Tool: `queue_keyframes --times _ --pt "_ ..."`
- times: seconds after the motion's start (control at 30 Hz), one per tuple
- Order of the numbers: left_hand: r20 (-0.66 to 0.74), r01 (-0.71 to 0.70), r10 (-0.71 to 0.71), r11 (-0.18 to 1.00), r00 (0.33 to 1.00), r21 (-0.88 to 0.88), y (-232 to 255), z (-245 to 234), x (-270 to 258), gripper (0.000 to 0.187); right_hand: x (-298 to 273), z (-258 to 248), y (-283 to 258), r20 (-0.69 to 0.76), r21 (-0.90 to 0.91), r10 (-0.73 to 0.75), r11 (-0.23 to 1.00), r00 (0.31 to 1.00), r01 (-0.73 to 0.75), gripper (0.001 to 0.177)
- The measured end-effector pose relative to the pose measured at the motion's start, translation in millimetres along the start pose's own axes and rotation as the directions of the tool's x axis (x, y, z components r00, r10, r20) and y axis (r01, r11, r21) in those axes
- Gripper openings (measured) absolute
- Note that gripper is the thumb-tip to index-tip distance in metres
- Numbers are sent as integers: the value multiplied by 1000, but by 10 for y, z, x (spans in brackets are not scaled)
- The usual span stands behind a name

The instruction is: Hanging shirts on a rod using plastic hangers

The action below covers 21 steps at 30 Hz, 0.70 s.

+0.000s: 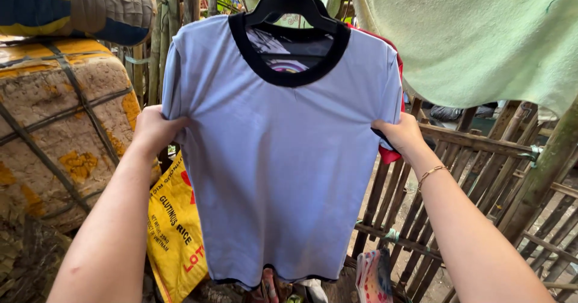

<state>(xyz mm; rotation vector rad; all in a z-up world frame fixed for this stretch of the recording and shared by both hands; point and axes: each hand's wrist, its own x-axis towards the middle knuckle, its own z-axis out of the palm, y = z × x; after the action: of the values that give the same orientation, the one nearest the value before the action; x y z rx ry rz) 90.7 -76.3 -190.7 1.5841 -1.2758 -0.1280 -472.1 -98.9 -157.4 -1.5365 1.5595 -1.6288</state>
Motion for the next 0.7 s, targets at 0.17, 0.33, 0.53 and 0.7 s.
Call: queue_keyframes --times 0.17,0.33,0.53,0.7 --pt "-4 43 -45 984 999 -174 -212 282 -77 33 -274 190 89 45 20 -20 1000 999 19 24" --pt "4 118 -120 969 993 -217 -437 350 -379 33 -408 278 493 90 -13 42 999 995 -41 27" --pt "-229 83 -152 955 961 -285 -575 380 -440 21 -445 344 615 -10 234 125 965 992 -119 41" --pt "-10 74 -91 867 996 -492 -358 580 -884 18 -548 386 1092 268 344 196 895 943 -284 72"
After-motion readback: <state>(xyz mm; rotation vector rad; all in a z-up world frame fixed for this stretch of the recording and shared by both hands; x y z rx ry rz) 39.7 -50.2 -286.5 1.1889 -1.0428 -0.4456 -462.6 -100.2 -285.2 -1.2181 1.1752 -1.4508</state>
